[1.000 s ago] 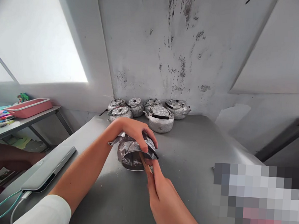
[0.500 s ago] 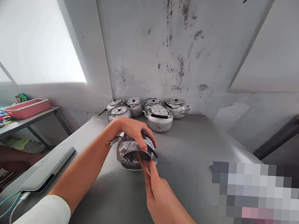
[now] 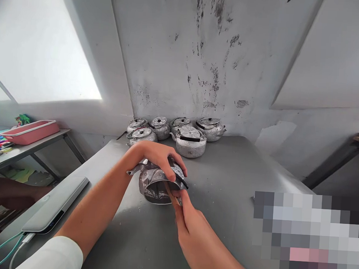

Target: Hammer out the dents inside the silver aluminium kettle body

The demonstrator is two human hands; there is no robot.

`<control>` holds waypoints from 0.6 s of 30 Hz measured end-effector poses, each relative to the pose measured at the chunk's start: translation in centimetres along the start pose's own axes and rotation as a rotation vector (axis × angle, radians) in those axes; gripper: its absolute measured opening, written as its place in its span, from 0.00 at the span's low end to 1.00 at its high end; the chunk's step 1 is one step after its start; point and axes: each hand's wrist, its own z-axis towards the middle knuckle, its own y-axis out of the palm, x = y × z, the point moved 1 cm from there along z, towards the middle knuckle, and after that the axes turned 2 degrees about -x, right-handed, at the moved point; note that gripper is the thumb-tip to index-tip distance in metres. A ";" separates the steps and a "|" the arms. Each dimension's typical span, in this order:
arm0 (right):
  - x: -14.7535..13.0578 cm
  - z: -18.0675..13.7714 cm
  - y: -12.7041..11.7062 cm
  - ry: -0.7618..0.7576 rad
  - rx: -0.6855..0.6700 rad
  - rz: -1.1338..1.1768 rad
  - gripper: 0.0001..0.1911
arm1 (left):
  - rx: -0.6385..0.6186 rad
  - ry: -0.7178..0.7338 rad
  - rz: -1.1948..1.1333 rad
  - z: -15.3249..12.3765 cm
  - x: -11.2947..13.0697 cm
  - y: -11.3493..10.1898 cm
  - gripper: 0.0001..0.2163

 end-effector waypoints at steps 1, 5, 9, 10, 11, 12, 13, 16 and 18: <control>0.2 0.0 0.0 0.006 0.010 0.007 0.25 | 0.001 0.001 0.002 0.0 0.0 0.0 0.25; 0.3 -0.1 0.0 0.028 0.007 0.039 0.27 | 0.002 -0.013 0.012 0.0 0.1 0.1 0.26; -0.5 -0.1 -1.1 -0.020 0.007 0.012 0.25 | 0.011 0.013 0.031 0.0 0.2 0.1 0.25; -0.7 -0.2 -1.7 -0.043 0.011 -0.024 0.24 | 0.020 0.018 0.034 -0.1 0.1 0.0 0.25; -0.9 -0.2 -2.4 -0.063 0.009 -0.066 0.24 | 0.041 0.023 0.036 -0.3 0.0 -0.1 0.25; -1.1 -0.3 -3.1 -0.081 0.000 -0.106 0.23 | 0.077 0.027 0.036 -0.6 -0.3 -0.2 0.25; -1.3 -0.3 -4.0 -0.091 -0.003 -0.147 0.23 | 0.133 0.029 0.037 -1.0 -0.5 -0.4 0.25; -2.2 -0.8 -6.7 -0.116 -0.001 -0.225 0.23 | 0.374 -0.001 0.031 -3.0 -1.2 -1.0 0.24; -2.8 -1.3 -8.2 -0.113 0.024 -0.210 0.23 | 0.530 -0.019 0.030 -4.7 -1.1 -1.1 0.24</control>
